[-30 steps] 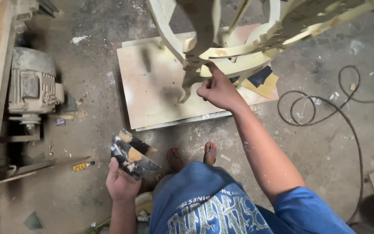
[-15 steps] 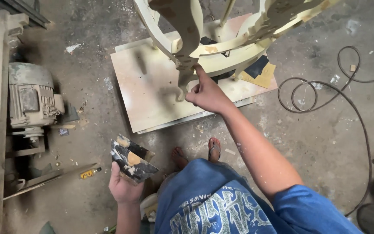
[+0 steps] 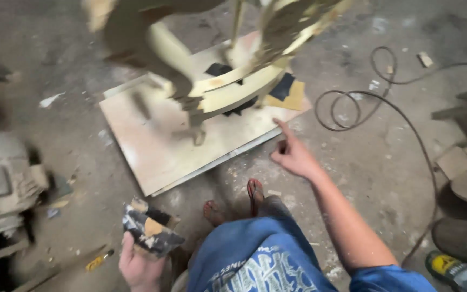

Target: Sanding an ornate wooden chair frame by hand using sandpaper to prepare it for finishing.

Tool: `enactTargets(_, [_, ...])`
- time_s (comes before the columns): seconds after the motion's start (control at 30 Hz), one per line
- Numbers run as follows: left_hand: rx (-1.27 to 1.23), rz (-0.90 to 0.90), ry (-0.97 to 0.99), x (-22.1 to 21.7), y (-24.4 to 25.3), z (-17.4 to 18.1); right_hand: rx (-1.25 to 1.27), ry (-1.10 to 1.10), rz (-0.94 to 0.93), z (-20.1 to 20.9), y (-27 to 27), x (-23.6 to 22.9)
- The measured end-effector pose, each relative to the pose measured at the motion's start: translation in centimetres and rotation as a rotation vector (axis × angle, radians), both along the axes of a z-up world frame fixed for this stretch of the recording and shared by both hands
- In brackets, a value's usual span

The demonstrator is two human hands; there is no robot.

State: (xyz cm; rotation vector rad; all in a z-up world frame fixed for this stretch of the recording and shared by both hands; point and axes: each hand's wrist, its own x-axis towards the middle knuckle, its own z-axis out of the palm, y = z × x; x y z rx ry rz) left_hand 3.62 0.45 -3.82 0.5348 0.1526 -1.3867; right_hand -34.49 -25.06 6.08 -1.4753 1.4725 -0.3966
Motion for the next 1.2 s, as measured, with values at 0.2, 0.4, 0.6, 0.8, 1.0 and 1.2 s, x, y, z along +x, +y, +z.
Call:
enactTargets(0.2, [0.462, -0.005, -0.308, -4.6, -4.6, 4.3, -0.174, 0.352, 0.116, 6.9, -6.1, -5.1])
enactTargets(0.4, [0.319, 0.006, -0.101, -9.6, -5.3, -0.9, -0.333, 0.489, 0.375, 6.0, -12.4, -6.2])
enactTargets(0.6, [0.547, -0.094, -0.057, -16.9, -11.6, 6.5, -0.309, 0.499, 0.467, 6.0, -14.0, -7.0])
enactTargets(0.8, [0.258, -0.123, -0.123, -18.4, -12.1, 1.7, -0.294, 0.362, 0.544, 5.2, -12.8, -8.4])
enactTargets(1.0, [0.312, -0.068, -0.184, -20.8, -13.8, -0.8, 0.157, -0.685, 0.487, 2.1, -10.8, -10.8])
enactTargets(1.2, [0.321, -0.293, -0.438, -22.0, -17.3, -5.7, 0.204, -1.228, 0.557, -2.8, -11.5, -11.6])
